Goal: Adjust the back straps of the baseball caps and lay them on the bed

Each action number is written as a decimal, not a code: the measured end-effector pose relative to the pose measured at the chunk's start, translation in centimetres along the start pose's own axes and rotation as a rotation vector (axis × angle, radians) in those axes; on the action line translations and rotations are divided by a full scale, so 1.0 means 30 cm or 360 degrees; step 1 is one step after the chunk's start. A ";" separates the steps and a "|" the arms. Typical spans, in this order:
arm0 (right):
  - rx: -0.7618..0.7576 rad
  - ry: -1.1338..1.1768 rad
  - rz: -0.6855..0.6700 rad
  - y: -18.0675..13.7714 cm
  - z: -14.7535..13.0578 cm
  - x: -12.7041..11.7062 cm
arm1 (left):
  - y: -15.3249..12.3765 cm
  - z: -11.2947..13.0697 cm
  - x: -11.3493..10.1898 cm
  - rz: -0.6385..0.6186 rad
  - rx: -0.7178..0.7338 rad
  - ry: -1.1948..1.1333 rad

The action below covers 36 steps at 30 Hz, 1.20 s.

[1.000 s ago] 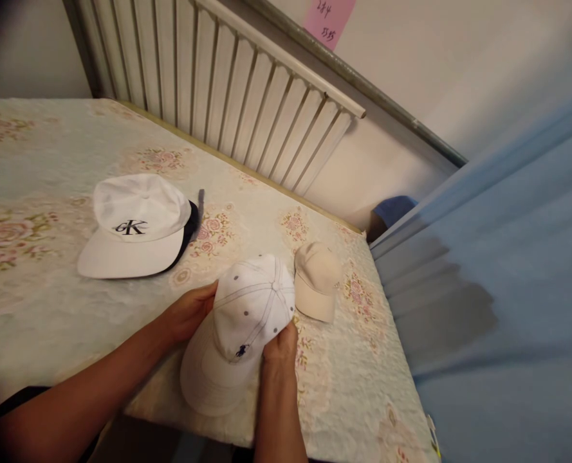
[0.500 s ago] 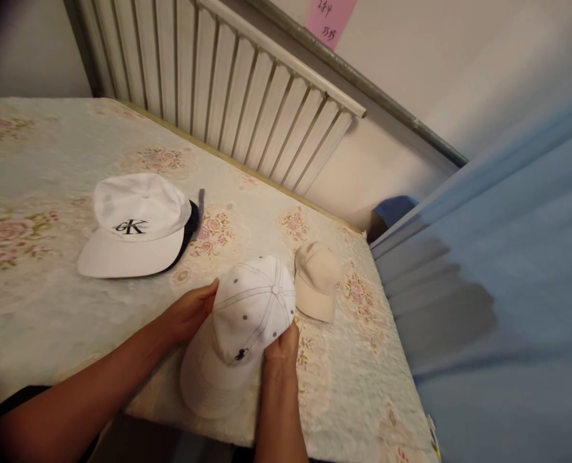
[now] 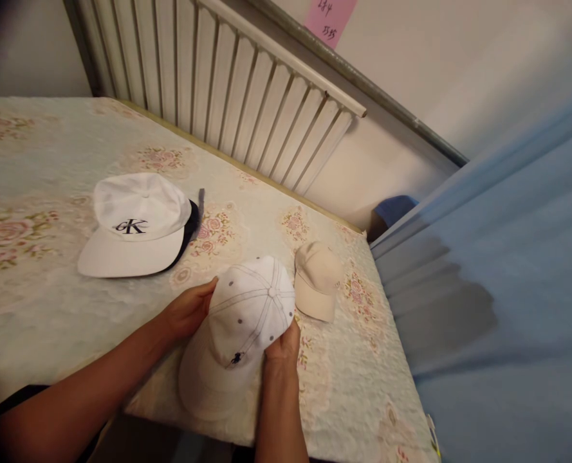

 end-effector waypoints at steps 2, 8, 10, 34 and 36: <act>-0.0013 -0.0014 0.0020 0.003 0.001 -0.010 | -0.001 0.004 0.006 -0.0021 -0.0011 -0.0002; 0.0047 0.0011 0.0027 -0.003 0.011 -0.006 | -0.007 0.014 0.018 0.0054 -0.0017 0.0007; 0.0056 0.0003 0.0028 -0.008 0.012 0.004 | -0.006 0.013 0.017 0.0070 -0.0003 -0.0004; 0.0063 -0.0045 0.0024 -0.034 -0.010 0.055 | 0.003 -0.007 -0.006 0.0035 -0.0025 0.0049; 0.0094 -0.0028 0.0026 -0.038 -0.011 0.061 | 0.002 -0.011 -0.004 0.0032 -0.0041 0.0052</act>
Point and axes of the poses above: each hand's wrist, its own y-axis towards the middle knuckle, its own x-axis out of the palm, z = x × y, the point moved 2 cm from there along y, towards the middle knuckle, and after that the axes turned 1 degree about y, right-handed, at the moved point
